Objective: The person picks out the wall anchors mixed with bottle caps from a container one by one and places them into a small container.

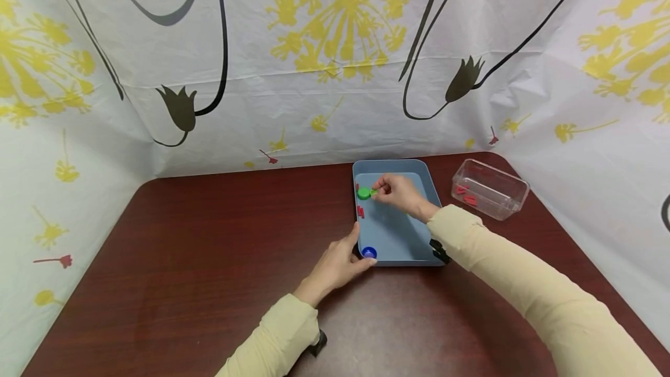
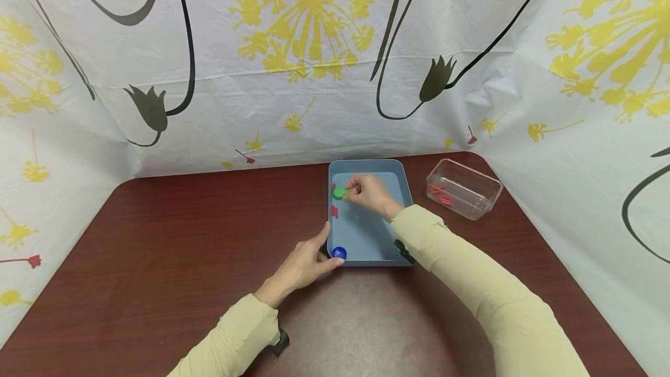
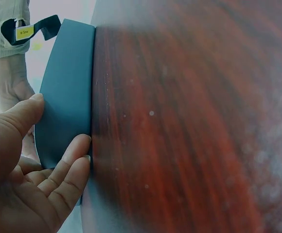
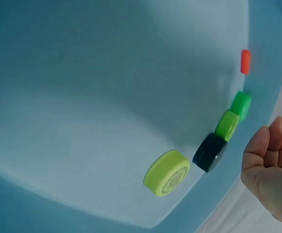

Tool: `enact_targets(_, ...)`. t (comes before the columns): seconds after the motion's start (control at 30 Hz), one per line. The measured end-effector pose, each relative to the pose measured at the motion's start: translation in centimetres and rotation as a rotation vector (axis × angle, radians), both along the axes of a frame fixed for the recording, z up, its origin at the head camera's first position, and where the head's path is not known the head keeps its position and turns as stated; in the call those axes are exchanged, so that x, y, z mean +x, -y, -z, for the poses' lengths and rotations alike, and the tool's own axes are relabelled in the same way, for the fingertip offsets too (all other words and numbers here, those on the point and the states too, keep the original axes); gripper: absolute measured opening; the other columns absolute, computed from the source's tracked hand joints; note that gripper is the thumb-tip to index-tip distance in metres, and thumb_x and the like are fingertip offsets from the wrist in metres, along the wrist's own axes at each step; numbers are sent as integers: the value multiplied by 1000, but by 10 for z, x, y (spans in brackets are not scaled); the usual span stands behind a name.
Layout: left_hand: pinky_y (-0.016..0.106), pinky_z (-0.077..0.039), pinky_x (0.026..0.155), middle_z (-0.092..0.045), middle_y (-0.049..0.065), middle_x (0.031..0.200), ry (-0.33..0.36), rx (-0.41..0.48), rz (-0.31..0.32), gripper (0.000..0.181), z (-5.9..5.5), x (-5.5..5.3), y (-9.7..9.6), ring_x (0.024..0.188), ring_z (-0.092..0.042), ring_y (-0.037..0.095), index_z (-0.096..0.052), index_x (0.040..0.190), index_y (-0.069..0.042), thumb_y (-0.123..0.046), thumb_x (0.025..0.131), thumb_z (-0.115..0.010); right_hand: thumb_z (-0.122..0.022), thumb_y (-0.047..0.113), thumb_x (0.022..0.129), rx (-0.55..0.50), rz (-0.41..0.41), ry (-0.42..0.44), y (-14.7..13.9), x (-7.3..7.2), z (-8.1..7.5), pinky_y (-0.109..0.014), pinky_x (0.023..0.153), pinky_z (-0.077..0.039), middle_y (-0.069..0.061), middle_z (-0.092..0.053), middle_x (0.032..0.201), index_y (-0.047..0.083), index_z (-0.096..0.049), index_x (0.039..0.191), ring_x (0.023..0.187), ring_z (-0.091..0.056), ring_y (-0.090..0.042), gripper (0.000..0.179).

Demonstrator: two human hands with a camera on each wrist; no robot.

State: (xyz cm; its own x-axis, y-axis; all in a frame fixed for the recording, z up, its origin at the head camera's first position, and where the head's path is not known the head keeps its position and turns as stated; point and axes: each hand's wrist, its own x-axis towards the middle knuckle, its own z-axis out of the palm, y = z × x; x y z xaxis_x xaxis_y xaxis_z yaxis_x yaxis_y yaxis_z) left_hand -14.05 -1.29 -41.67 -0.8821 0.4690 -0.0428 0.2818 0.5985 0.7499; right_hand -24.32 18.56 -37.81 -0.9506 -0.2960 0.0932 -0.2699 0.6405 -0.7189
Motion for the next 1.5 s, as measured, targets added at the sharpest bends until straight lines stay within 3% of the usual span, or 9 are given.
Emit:
enact_targets(0.3, 22, -47, 62, -59, 11, 112, 9, 3, -4, 86, -1, 0, 1, 68, -59, 4, -16, 151, -6, -38, 88, -65, -70, 1, 80, 142, -123, 12, 10, -5, 12, -23, 60, -43, -7, -60, 72, -8, -61, 97, 62, -51, -10, 21)
enact_targets(0.5, 22, -47, 61, -59, 12, 111, 8, 11, -1, 85, -1, 0, 1, 68, -59, 3, -17, 150, -5, -37, 88, -66, -71, 2, 80, 211, -157, 18, 15, -7, 18, -24, 59, -44, -10, -62, 75, -6, -61, 96, 64, -54, -13, 20)
enact_targets(1.0, 22, -47, 63, -58, 12, 113, -15, 31, 9, 85, 3, -2, 2, 69, -61, 5, -18, 150, -4, -36, 87, -67, -72, 5, 79, 304, -161, -14, 24, -6, 24, -28, 62, -47, -9, -64, 74, -1, -63, 92, 65, -58, -16, 17)
enact_targets(1.5, 22, -47, 62, -59, 12, 113, -15, 32, 7, 85, 3, -1, 2, 68, -60, 5, -19, 150, -4, -35, 87, -67, -71, 5, 79, 325, -138, -29, 24, -5, 24, -29, 63, -48, -9, -64, 79, 1, -62, 88, 69, -58, -16, 14)
